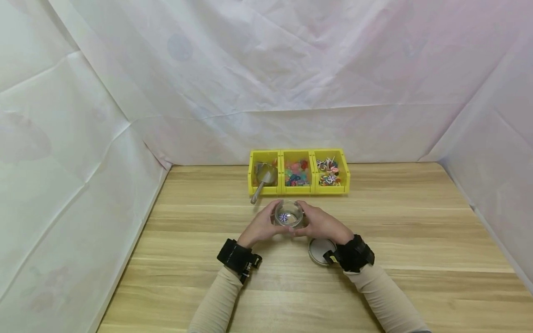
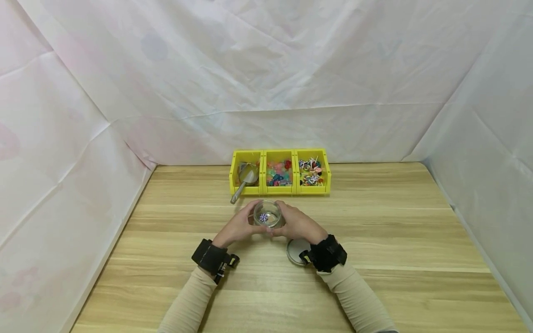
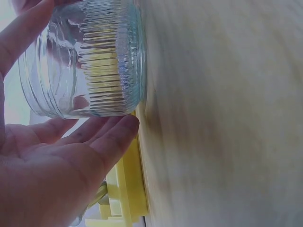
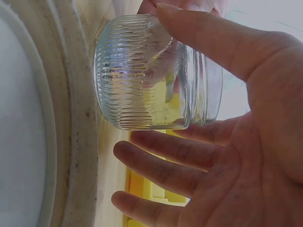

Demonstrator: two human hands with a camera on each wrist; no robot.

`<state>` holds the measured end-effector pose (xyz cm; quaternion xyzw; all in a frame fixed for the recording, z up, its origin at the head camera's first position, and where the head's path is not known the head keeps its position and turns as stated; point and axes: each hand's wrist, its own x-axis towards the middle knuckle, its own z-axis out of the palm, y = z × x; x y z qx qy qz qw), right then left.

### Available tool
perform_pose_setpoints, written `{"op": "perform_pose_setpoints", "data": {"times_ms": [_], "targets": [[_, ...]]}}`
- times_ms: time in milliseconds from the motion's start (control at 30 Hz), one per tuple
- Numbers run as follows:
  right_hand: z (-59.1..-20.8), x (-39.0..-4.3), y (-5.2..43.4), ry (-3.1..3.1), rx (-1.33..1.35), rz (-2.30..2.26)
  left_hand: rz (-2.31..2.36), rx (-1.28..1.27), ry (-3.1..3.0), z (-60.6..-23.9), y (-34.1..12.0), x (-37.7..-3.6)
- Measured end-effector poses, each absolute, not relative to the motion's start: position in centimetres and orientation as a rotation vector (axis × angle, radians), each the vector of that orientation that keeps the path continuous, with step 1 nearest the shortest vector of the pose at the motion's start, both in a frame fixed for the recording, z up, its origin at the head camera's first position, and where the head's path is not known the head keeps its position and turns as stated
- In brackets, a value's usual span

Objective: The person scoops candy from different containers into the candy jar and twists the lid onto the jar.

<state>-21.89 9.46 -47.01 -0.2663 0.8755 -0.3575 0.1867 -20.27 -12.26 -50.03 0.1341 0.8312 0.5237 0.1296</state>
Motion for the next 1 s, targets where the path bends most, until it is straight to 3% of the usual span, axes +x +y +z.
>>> {"op": "perform_pose_setpoints", "data": {"times_ms": [1000], "targets": [[-46.8, -21.99, 9.79, 2.434, -0.753, -0.998, 1.48, 0.348, 2.454, -50.34, -12.03, -20.23]]}}
